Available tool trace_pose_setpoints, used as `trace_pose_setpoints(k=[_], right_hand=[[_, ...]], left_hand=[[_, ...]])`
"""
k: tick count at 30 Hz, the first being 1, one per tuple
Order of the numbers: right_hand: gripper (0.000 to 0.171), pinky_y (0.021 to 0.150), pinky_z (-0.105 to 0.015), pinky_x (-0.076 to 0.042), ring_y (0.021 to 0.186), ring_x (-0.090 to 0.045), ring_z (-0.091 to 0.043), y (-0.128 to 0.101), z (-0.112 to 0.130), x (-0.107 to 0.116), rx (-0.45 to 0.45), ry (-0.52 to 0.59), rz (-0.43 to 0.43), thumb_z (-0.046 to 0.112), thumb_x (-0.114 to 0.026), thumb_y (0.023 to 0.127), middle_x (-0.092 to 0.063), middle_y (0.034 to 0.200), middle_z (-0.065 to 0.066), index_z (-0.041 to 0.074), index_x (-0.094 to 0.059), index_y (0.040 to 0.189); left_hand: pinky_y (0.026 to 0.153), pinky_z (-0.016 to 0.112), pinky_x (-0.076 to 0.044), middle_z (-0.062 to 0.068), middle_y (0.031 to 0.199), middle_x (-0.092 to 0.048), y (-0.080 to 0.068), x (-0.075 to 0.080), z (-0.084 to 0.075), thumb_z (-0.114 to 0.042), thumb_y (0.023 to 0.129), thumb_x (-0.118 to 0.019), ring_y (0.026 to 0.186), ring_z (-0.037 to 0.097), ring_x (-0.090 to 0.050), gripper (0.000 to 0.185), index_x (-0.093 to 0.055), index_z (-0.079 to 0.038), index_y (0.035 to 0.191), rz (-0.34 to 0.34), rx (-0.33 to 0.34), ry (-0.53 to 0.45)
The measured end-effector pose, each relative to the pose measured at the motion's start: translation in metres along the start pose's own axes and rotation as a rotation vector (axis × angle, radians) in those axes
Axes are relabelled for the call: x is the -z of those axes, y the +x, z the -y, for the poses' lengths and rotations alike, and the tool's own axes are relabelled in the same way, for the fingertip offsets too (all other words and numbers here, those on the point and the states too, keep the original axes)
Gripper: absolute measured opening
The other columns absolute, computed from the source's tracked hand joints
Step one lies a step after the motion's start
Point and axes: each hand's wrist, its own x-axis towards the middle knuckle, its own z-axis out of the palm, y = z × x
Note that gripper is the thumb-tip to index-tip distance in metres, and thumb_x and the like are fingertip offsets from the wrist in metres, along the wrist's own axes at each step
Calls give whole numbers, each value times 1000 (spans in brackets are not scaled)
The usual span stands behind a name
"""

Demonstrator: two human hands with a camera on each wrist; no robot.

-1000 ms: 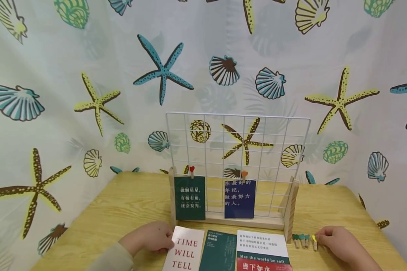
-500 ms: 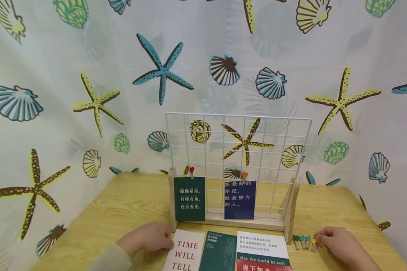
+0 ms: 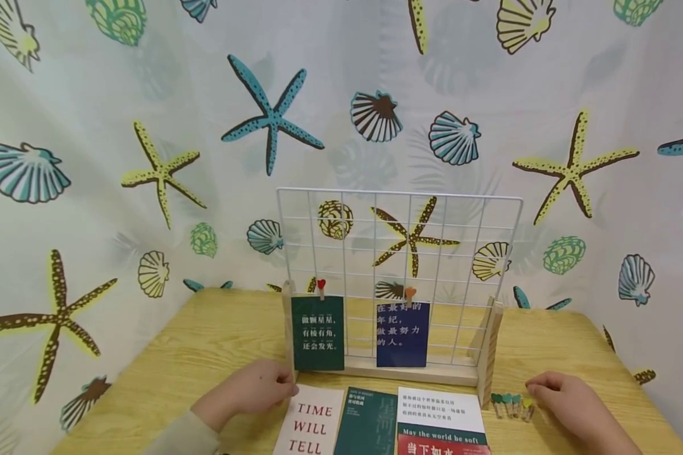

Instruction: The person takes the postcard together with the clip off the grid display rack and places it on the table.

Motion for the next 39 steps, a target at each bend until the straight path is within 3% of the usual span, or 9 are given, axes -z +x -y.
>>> trace_pose_setpoints(k=[8, 16, 31, 39], right_hand=[[52, 87, -54, -51, 114, -60, -40, -6, 11, 4, 26, -19, -36, 44, -51, 105, -67, 124, -17, 0, -65, 128], [55, 86, -53, -52, 114, -60, -40, -8, 22, 7, 71, 16, -36, 46, -51, 105, -64, 128, -21, -1, -61, 133], [47, 86, -51, -53, 112, -63, -35, -20, 54, 4, 168, -9, -97, 43, -52, 106, -65, 127, -16, 4, -64, 130], [41, 80, -43, -53, 105, -64, -27, -27, 75, -2, 242, -31, -132, 41, -54, 105, -68, 121, -10, 8, -68, 125]], left_hand=[[51, 32, -41, -4, 66, -58, 3, 2, -4, -27, 98, -66, 56, 14, -50, 25, -68, -14, 77, -50, -50, -18], [55, 34, -44, -5, 72, -62, 5, 4, -9, -29, 99, -64, 61, 15, -53, 20, -70, -15, 86, -57, -80, -27], [61, 34, -47, -5, 78, -61, 5, 6, -19, -28, 99, -66, 69, 15, -56, 15, -72, -16, 93, -85, -136, -85], [62, 34, -46, -4, 76, -60, 5, 5, -28, -26, 99, -65, 70, 15, -56, 12, -71, -16, 95, -111, -124, -112]])
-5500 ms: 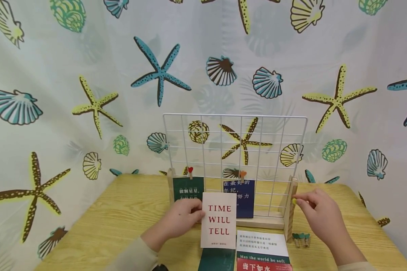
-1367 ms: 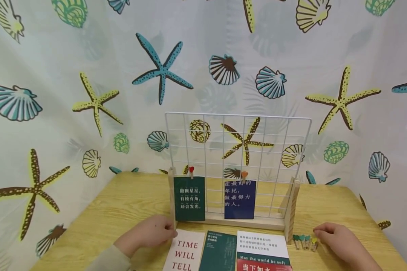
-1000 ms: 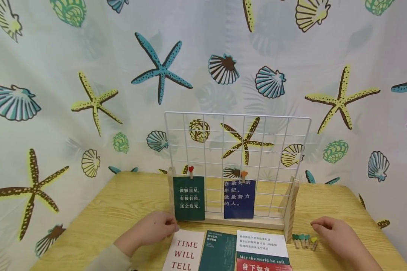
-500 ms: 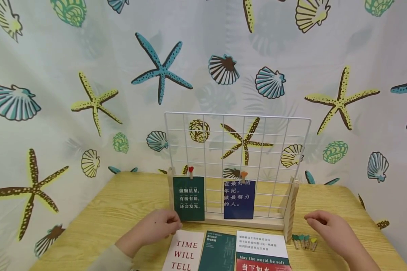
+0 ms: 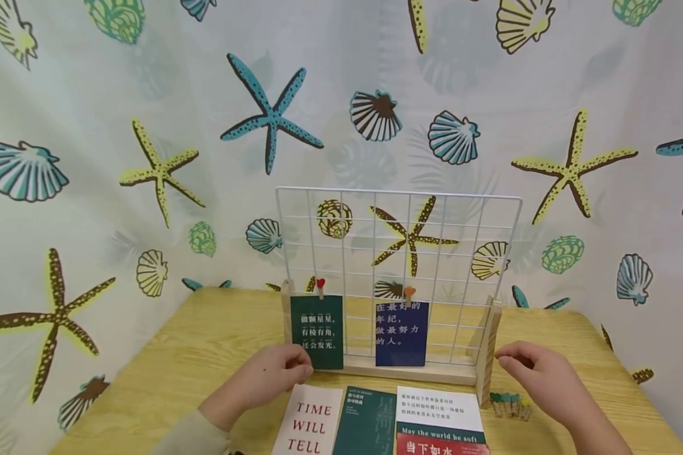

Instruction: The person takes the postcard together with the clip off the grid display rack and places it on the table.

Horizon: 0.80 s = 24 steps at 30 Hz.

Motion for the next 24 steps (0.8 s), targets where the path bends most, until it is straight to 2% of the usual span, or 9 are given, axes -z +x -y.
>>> trace_pose_setpoints(k=[5, 9, 15, 20, 24], right_hand=[[38, 75, -40, -51, 101, -63, -26, 2, 14, 0, 35, 12, -18, 39, -54, 106, -68, 120, -9, 10, -68, 124], [39, 70, -38, -50, 90, -59, -22, 4, 24, 1, 44, 23, -21, 39, -54, 106, -68, 116, -7, 9, -67, 126], [39, 68, -36, -49, 85, -58, -21, 9, 37, -2, 77, 8, -58, 42, -54, 105, -69, 104, -3, 14, -67, 128], [36, 66, -34, -48, 83, -58, -19, 13, 46, -5, 127, -1, -91, 40, -55, 105, -70, 106, -3, 15, -68, 126], [35, 66, -34, -49, 83, -58, -21, 13, 51, -6, 131, 6, -96, 39, -56, 105, -69, 104, -4, 14, -69, 126]], left_hand=[[61, 34, -47, -3, 74, -60, 4, 2, -5, -25, 99, -65, 68, 15, -57, 11, -70, -17, 95, -18, -13, -18], [61, 33, -46, -4, 74, -60, 7, 1, -9, -26, 99, -65, 68, 14, -56, 9, -70, -20, 94, -34, -39, -27], [64, 34, -46, -7, 79, -60, 15, -5, -19, -28, 99, -66, 71, 14, -55, 9, -71, -21, 96, -55, -78, -24], [63, 34, -46, -6, 79, -61, 18, -8, -24, -27, 99, -66, 71, 14, -55, 8, -71, -21, 96, -60, -69, -37], [63, 33, -47, -6, 79, -61, 20, -11, -24, -27, 99, -66, 71, 14, -56, 7, -70, -22, 96, -60, -64, -37]])
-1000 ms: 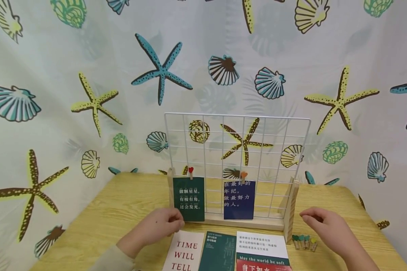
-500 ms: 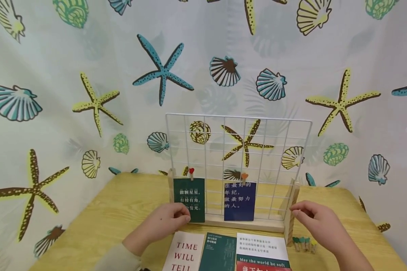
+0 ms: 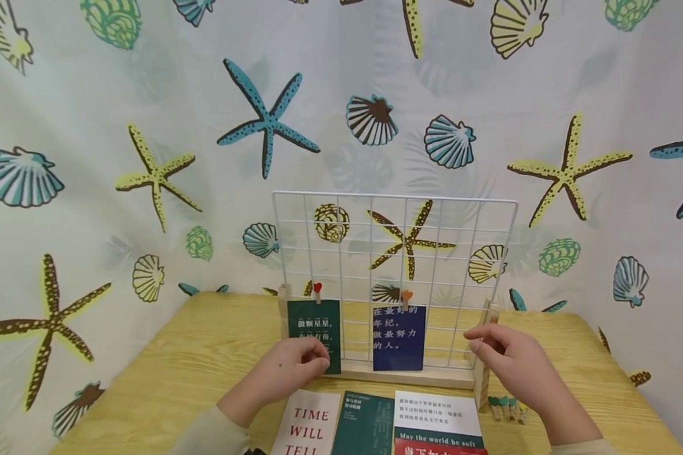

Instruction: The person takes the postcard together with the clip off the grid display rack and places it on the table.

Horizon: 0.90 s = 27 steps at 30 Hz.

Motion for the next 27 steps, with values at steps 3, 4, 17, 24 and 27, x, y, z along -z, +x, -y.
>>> trace_pose_setpoints(k=[3, 4, 17, 24, 27], right_hand=[[34, 67, -33, -49, 82, -57, -21, 1, 3, -1, 0, -1, -1, 38, -56, 105, -68, 98, -4, 14, -68, 126], [34, 67, -33, -49, 81, -56, -21, 1, 4, -1, -1, -4, -2, 38, -56, 105, -67, 95, -4, 14, -68, 127], [33, 57, -31, -41, 64, -47, -15, 8, 11, -8, 53, 2, -28, 34, -59, 104, -55, 77, -2, 13, -68, 128], [33, 53, -31, -40, 58, -43, -15, 12, 14, -11, 64, 15, -18, 33, -59, 104, -54, 75, -1, 14, -67, 130], [34, 51, -31, -39, 57, -43, -15, 14, 17, -12, 59, 7, -18, 34, -59, 104, -55, 75, 0, 15, -67, 131]], left_hand=[[63, 33, -47, -6, 79, -61, 0, 0, 0, -27, 99, -66, 71, 14, -56, 6, -70, -23, 95, -4, -1, 1], [63, 33, -47, -6, 79, -61, 0, 0, -1, -27, 99, -66, 72, 14, -56, 6, -69, -23, 95, -7, -2, 2], [65, 33, -47, -8, 80, -62, 3, -5, -4, -26, 99, -67, 71, 13, -56, 4, -69, -23, 96, -19, -11, -4], [66, 33, -48, -11, 82, -62, 7, -9, -7, -28, 99, -66, 73, 12, -57, 9, -70, -20, 101, -31, -9, 8], [67, 33, -48, -12, 83, -62, 9, -11, -8, -29, 99, -66, 74, 12, -57, 12, -70, -19, 104, -37, -7, 15]])
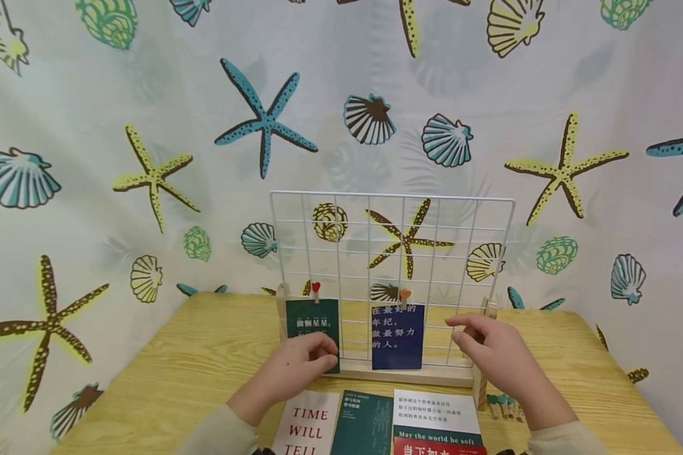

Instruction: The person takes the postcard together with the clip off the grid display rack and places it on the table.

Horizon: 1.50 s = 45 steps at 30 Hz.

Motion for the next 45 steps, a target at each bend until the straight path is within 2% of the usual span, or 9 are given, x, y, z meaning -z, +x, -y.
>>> trace_pose_setpoints(k=[10, 20, 29, 36, 45], right_hand=[[36, 54, -31, -41, 63, -49, -16, 8, 8, -6, 5, -20, -8, 35, -60, 103, -57, 77, 2, 15, -66, 132], [33, 55, -32, -43, 59, -48, -16, 14, 15, -8, 48, -29, -9, 32, -60, 104, -57, 74, 3, 15, -66, 131], [36, 53, -33, -43, 57, -49, -17, 20, 21, -15, 56, -30, -16, 34, -58, 104, -60, 76, 4, 16, -64, 135], [34, 55, -34, -44, 60, -50, -18, 25, 25, -19, 60, -27, -17, 29, -58, 105, -60, 77, 4, 17, -62, 136], [35, 52, -33, -41, 56, -47, -17, 34, 28, -24, 98, -54, -50, 20, -59, 104, -59, 76, 5, 15, -61, 138]], left_hand=[[70, 34, -49, -12, 85, -63, 6, -6, -3, -30, 99, -66, 77, 12, -58, 14, -70, -18, 106, -1, -7, -15], [71, 36, -50, -11, 88, -63, 10, -11, -8, -31, 100, -66, 78, 12, -59, 18, -69, -16, 109, 13, -13, -47], [73, 36, -50, -12, 90, -63, 15, -15, -13, -35, 100, -65, 80, 10, -59, 17, -68, -21, 108, 24, -10, -46], [76, 37, -50, -13, 93, -63, 20, -20, -18, -35, 100, -64, 83, 10, -59, 19, -69, -20, 110, 19, 15, -39], [74, 38, -50, -13, 94, -64, 24, -25, -26, -31, 100, -63, 81, 8, -59, 12, -69, -22, 107, 6, -7, -30]])
